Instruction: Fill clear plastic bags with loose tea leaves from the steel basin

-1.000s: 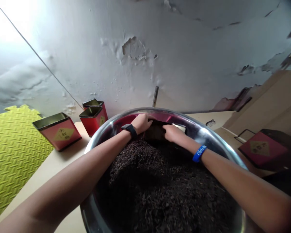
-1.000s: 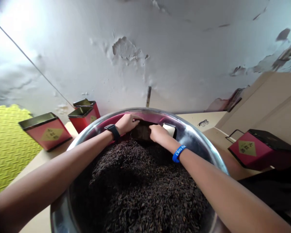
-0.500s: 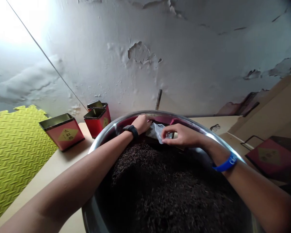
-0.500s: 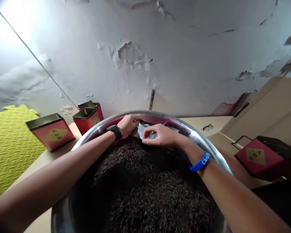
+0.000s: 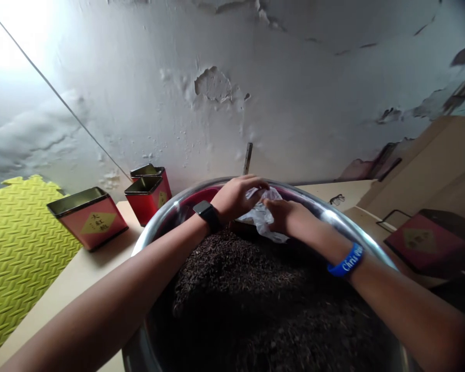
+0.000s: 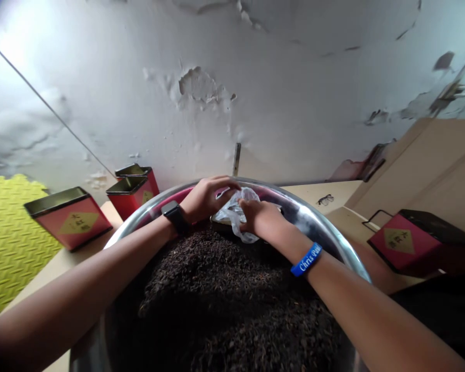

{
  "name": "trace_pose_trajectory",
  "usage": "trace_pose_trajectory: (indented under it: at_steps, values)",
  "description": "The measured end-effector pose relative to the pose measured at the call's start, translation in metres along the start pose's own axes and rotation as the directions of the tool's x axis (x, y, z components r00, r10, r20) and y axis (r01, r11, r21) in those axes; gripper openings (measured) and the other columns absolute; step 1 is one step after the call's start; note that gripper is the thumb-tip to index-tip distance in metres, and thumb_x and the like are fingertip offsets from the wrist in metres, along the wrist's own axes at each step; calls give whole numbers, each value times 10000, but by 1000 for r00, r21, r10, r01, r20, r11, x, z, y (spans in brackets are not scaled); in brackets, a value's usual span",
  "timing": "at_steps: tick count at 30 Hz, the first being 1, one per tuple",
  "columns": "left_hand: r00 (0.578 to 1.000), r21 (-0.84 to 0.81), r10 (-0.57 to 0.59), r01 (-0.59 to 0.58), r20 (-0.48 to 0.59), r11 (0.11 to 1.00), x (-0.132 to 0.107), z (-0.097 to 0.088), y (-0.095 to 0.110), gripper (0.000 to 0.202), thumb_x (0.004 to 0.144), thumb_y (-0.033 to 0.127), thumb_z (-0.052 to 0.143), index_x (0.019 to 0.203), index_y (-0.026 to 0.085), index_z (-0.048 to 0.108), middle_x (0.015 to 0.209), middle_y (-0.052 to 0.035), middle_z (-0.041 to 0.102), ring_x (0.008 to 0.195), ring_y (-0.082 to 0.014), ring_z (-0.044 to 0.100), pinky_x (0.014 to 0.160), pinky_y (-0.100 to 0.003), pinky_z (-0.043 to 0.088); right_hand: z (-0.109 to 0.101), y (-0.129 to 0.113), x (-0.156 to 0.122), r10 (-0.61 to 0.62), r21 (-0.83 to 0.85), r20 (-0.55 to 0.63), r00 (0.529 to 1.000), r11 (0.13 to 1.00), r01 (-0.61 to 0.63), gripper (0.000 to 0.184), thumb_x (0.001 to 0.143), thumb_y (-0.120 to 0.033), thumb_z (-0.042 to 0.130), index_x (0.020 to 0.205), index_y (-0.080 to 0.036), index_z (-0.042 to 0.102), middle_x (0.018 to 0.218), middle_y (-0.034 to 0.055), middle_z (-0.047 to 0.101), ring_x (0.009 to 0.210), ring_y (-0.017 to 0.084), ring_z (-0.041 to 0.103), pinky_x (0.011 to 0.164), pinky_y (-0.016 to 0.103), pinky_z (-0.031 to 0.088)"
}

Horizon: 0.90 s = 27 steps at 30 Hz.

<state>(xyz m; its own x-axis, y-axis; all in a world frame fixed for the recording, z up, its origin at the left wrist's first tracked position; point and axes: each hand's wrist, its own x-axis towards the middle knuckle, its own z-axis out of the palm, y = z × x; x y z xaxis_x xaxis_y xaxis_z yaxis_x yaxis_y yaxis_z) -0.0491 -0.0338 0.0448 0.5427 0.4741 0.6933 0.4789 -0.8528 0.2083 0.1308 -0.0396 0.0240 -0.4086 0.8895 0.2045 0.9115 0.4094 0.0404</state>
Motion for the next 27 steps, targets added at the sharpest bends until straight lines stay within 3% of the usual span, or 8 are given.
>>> trace_pose_trajectory:
  at_steps: [4,9,12,18,21,27]
  values:
    - [975,181,6,-48,224,982,-2,1,3,217,889,265,455,1003,191,624,936,-35,658,859,-148,602,802,-283,452,2,-5,-3,-79,-22,-43,996,997,78,643,639,-299,641,1247,-181,466,1224,137,502,1103,312,458,782,386,459]
    - [937,438,-136,-20,323,899,-1,5,-7,196,871,221,469,955,183,642,828,-57,668,785,-179,622,753,-316,454,5,-5,-2,-79,18,-67,995,997,80,873,639,-329,651,1396,-144,259,1414,172,291,1282,349,267,895,440,437]
    - [932,487,-201,30,303,873,-1,3,-10,189,824,226,553,992,167,616,923,-79,657,844,-207,618,748,-316,458,7,-3,1,-82,9,-48,996,997,82,924,640,-344,644,1421,-144,192,1478,153,155,1329,345,174,958,467,389]
    - [906,434,-306,159,294,887,-11,8,-29,722,631,319,743,1255,178,407,1257,-124,494,1027,-276,559,794,-341,464,14,7,12,-140,71,-76,987,987,145,998,625,-370,625,1431,-79,113,1456,186,192,1304,322,247,1047,417,286]
    - [904,387,-285,150,319,910,-13,15,-44,809,613,338,740,1294,158,343,1316,-138,433,1086,-281,525,851,-343,449,22,17,19,-146,111,-74,987,982,154,1033,604,-382,638,1423,-44,107,1453,200,182,1312,313,231,1064,383,259]
    - [912,237,-261,191,316,953,-9,23,-60,863,570,335,728,1297,105,325,1320,-152,418,1142,-264,479,944,-332,408,30,38,29,-148,246,-68,987,956,161,1054,590,-333,664,1428,-97,69,1430,182,251,1311,275,249,1064,374,234]
